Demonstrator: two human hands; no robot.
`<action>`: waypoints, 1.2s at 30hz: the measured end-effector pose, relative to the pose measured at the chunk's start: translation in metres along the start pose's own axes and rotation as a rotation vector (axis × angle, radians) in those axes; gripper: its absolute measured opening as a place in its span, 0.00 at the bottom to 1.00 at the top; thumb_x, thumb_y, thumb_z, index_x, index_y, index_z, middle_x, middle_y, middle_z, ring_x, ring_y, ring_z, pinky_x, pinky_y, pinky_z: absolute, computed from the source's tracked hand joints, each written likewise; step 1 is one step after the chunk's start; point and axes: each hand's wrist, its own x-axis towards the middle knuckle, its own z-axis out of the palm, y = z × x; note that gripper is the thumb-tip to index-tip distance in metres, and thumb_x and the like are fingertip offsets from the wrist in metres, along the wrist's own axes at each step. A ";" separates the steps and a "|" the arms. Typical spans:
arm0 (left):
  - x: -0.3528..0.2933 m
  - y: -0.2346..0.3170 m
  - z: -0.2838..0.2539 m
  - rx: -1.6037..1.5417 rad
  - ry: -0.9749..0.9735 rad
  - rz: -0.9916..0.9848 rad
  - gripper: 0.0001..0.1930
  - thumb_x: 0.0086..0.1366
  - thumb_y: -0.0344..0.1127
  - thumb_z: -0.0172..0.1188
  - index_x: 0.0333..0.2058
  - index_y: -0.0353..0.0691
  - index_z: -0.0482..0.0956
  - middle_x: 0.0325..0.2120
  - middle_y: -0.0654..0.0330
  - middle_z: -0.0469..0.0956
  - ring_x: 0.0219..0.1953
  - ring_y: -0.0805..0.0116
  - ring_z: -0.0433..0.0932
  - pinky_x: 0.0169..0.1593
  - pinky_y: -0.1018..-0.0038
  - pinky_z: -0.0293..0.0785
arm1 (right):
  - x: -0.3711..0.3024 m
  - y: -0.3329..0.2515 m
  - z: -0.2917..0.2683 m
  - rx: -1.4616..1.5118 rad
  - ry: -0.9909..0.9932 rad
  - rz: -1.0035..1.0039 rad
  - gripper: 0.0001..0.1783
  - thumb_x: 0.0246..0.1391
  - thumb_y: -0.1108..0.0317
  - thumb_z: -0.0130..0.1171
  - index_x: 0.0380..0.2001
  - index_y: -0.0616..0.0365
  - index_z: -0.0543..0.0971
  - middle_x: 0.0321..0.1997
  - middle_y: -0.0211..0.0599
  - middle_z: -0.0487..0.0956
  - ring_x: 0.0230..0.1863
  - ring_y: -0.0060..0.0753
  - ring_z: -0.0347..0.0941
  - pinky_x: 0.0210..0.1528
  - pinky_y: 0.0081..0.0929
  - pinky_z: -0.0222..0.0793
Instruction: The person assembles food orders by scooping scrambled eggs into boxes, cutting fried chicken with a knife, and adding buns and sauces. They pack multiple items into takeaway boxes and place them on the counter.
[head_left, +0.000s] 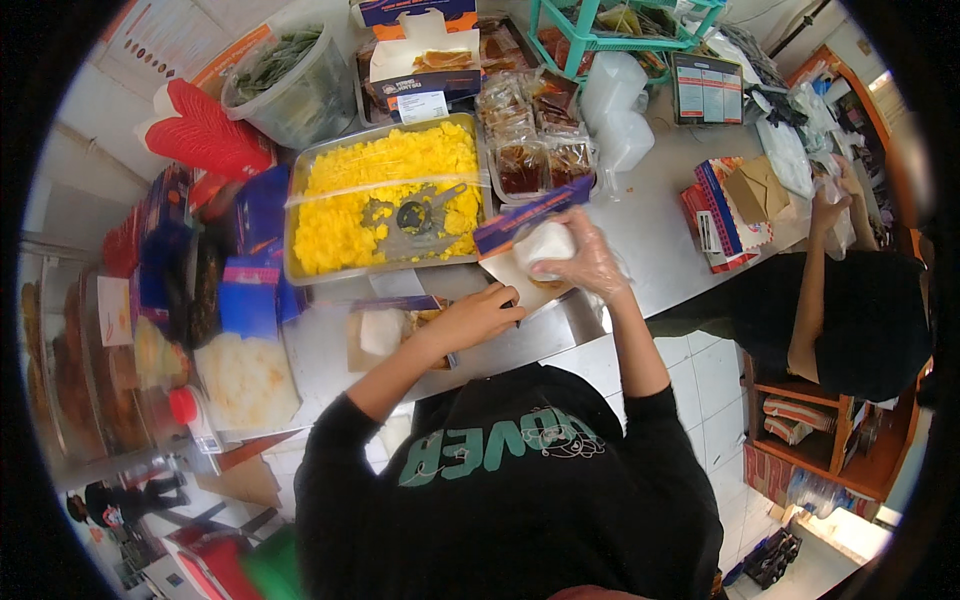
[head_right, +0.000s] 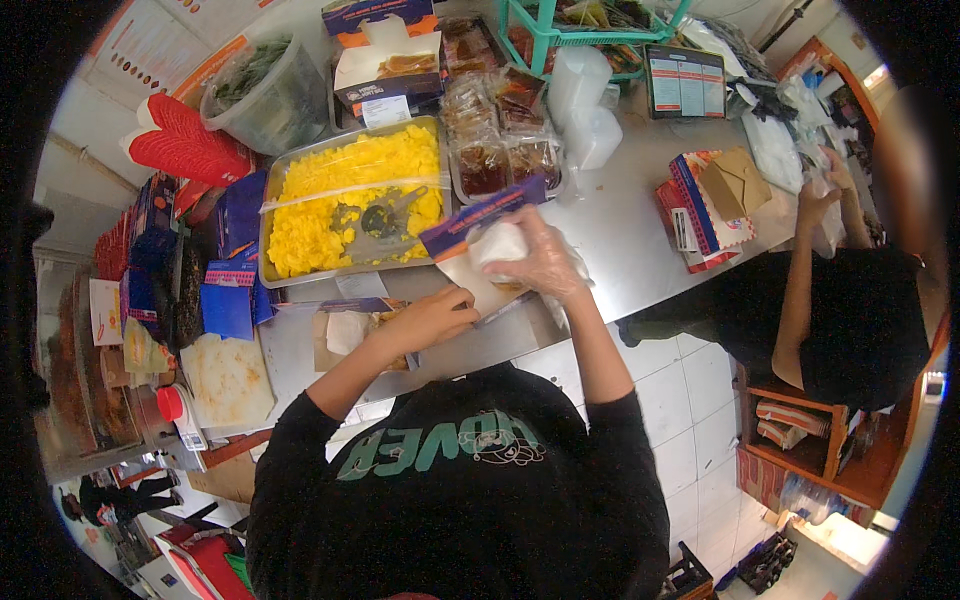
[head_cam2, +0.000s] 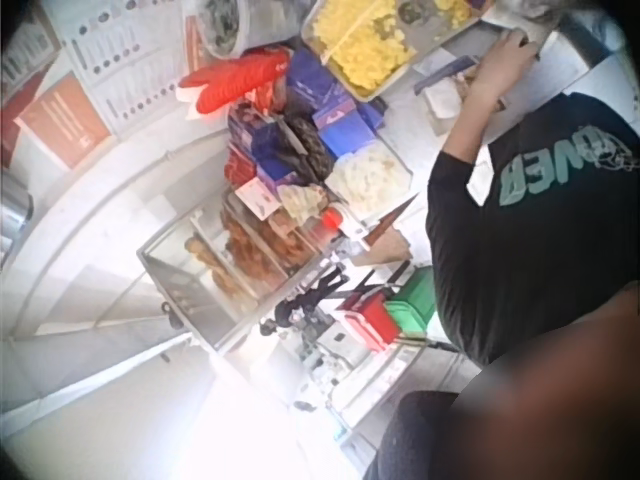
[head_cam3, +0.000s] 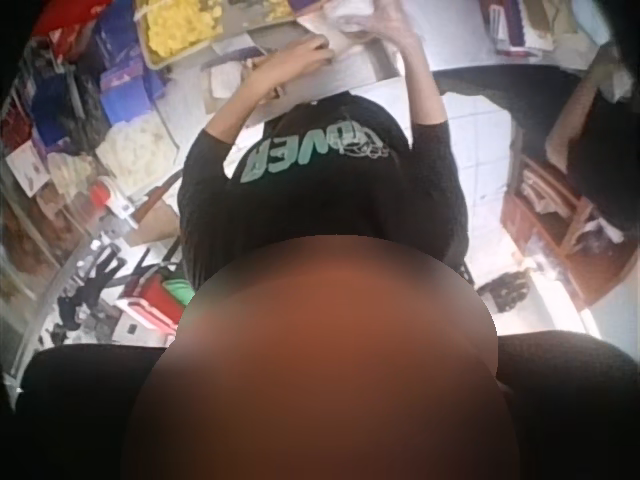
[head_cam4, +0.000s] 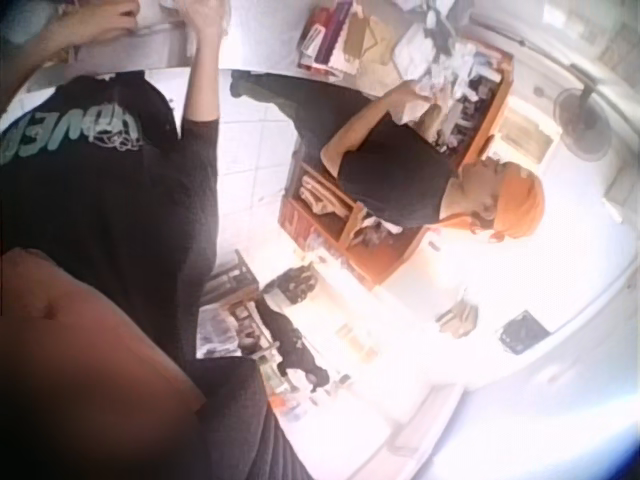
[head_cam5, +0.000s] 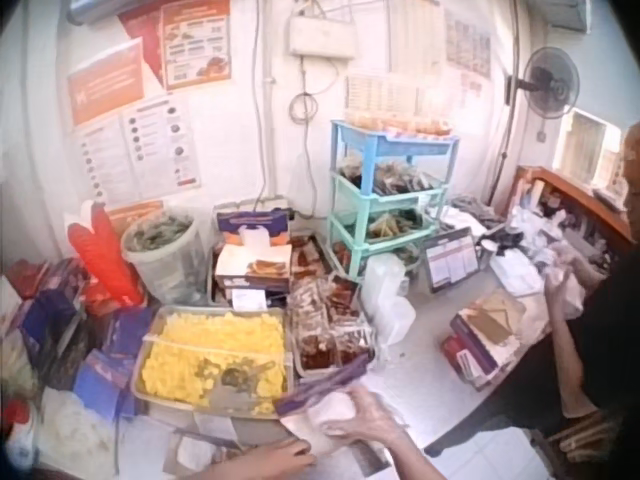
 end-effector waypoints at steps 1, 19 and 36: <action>-0.001 0.003 -0.006 -0.014 -0.015 0.012 0.10 0.61 0.35 0.62 0.40 0.45 0.75 0.42 0.58 0.70 0.48 0.56 0.72 0.47 0.64 0.77 | 0.005 0.000 0.004 -0.005 -0.072 -0.117 0.36 0.35 0.57 0.82 0.45 0.56 0.72 0.43 0.39 0.78 0.47 0.38 0.76 0.52 0.35 0.72; -0.046 0.061 0.033 -0.026 0.310 -0.181 0.13 0.61 0.33 0.62 0.45 0.42 0.77 0.44 0.55 0.72 0.47 0.55 0.73 0.48 0.61 0.75 | -0.022 -0.044 0.015 -0.871 -0.541 -0.430 0.16 0.55 0.66 0.56 0.46 0.56 0.81 0.41 0.43 0.82 0.45 0.44 0.80 0.49 0.40 0.75; -0.234 0.021 0.016 0.074 1.407 -1.074 0.21 0.60 0.26 0.63 0.52 0.34 0.72 0.45 0.51 0.71 0.45 0.59 0.72 0.44 0.68 0.71 | 0.185 -0.109 0.138 -1.115 -0.885 -0.494 0.13 0.56 0.60 0.58 0.37 0.56 0.84 0.43 0.46 0.84 0.47 0.46 0.81 0.50 0.40 0.76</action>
